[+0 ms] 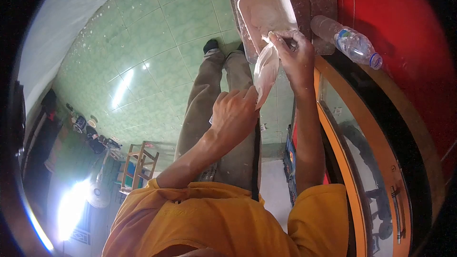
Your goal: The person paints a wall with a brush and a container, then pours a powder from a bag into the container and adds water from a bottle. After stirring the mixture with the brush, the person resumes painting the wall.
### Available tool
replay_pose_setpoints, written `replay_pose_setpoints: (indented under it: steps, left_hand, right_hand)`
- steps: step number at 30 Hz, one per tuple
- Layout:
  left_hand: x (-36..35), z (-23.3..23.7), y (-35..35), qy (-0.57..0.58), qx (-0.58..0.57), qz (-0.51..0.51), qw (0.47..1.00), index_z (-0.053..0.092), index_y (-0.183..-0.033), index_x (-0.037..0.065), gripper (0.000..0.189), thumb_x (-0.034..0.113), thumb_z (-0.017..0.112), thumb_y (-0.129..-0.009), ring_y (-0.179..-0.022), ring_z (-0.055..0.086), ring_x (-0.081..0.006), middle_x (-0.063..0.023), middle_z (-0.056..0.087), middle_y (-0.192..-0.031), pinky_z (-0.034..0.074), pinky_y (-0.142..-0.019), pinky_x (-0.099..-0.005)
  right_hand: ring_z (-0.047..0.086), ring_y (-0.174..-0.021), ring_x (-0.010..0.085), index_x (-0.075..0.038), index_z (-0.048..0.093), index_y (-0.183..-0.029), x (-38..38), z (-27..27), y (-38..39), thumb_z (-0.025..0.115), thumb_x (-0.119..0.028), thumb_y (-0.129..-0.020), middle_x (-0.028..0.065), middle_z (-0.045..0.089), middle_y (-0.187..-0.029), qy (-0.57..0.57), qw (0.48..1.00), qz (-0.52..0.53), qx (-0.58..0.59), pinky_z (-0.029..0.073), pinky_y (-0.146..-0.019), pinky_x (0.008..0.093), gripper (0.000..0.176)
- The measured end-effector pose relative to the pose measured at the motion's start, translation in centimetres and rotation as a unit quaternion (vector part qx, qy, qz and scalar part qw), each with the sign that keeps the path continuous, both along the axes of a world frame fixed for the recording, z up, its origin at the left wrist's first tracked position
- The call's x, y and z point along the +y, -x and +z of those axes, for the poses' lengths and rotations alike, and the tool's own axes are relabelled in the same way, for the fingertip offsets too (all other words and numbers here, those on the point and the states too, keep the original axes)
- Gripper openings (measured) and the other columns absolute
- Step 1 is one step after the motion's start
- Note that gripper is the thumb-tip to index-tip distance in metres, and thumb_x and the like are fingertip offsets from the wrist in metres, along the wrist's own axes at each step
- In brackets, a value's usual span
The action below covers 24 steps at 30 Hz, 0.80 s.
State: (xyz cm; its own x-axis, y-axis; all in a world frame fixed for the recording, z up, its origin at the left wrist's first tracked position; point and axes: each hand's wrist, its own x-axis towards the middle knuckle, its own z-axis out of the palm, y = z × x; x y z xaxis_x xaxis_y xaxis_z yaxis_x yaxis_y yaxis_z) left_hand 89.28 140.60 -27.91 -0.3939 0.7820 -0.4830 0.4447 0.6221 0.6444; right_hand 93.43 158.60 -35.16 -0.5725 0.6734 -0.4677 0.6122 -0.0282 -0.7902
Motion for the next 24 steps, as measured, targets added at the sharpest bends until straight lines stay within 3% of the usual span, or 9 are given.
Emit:
replay_pose_setpoints:
  steps: [4,7,10,16,20,24]
  left_hand:
    - [-0.1,-0.2,0.0,-0.028,0.013,0.020,0.999,0.055,-0.086,0.006,0.021,0.010,0.072,-0.073,-0.072,0.062,-0.0288,-0.0090,0.060,-0.072,0.046,-0.065,-0.0415]
    - [-0.1,0.0,0.1,-0.028,0.007,0.010,1.000,0.055,-0.084,0.007,0.009,0.008,0.060,-0.077,-0.074,0.063,-0.0270,-0.0078,0.062,-0.073,0.046,-0.067,-0.0412]
    - [-0.3,0.2,0.2,-0.041,0.003,0.025,0.999,0.054,-0.084,0.007,0.010,0.008,0.061,-0.076,-0.073,0.062,-0.0272,-0.0079,0.062,-0.072,0.046,-0.067,-0.0415]
    - [-0.4,-0.3,0.6,-0.052,-0.012,0.042,0.998,0.054,-0.084,0.007,0.013,0.008,0.063,-0.075,-0.075,0.063,-0.0287,-0.0087,0.062,-0.073,0.047,-0.067,-0.0431]
    - [-0.6,-0.3,0.3,-0.039,-0.024,0.042,0.998,0.054,-0.085,0.007,0.014,0.008,0.064,-0.075,-0.077,0.063,-0.0297,-0.0095,0.062,-0.074,0.048,-0.069,-0.0436]
    - [-0.8,-0.5,0.4,-0.033,-0.019,0.035,0.999,0.054,-0.085,0.006,0.013,0.008,0.063,-0.075,-0.077,0.063,-0.0310,-0.0104,0.062,-0.075,0.048,-0.069,-0.0437]
  right_hand:
    - [0.061,-0.082,0.0099,0.003,0.067,-0.099,-0.1,0.3,0.3,0.076,-0.017,-0.085,0.0067,0.068,-0.092,0.083,0.994,-0.071,0.000,0.049,-0.071,0.0238,0.026]
    - [0.061,-0.082,0.0093,0.004,0.066,-0.099,0.0,0.3,0.4,0.077,-0.017,-0.085,0.0068,0.067,-0.092,0.118,0.988,-0.102,-0.004,0.049,-0.069,0.0231,0.028]
    - [0.060,-0.079,0.0089,0.004,0.066,-0.096,-0.1,0.8,0.9,0.078,-0.018,-0.084,0.0063,0.067,-0.089,0.144,0.978,-0.147,0.017,0.048,-0.067,0.0235,0.027]
    - [0.060,-0.072,0.0084,0.004,0.065,-0.092,0.5,0.2,1.1,0.078,-0.019,-0.084,0.0052,0.067,-0.085,0.044,0.994,-0.090,-0.045,0.047,-0.063,0.0228,0.028]
    - [0.063,-0.072,0.0103,0.005,0.063,-0.095,0.5,0.2,0.9,0.079,-0.018,-0.083,0.0060,0.068,-0.085,0.120,0.980,-0.157,0.009,0.050,-0.066,0.0233,0.031]
    - [0.064,-0.078,0.0117,0.004,0.062,-0.098,0.6,0.9,0.5,0.079,-0.015,-0.082,0.0085,0.066,-0.089,0.096,0.989,-0.114,-0.012,0.052,-0.066,0.0243,0.030]
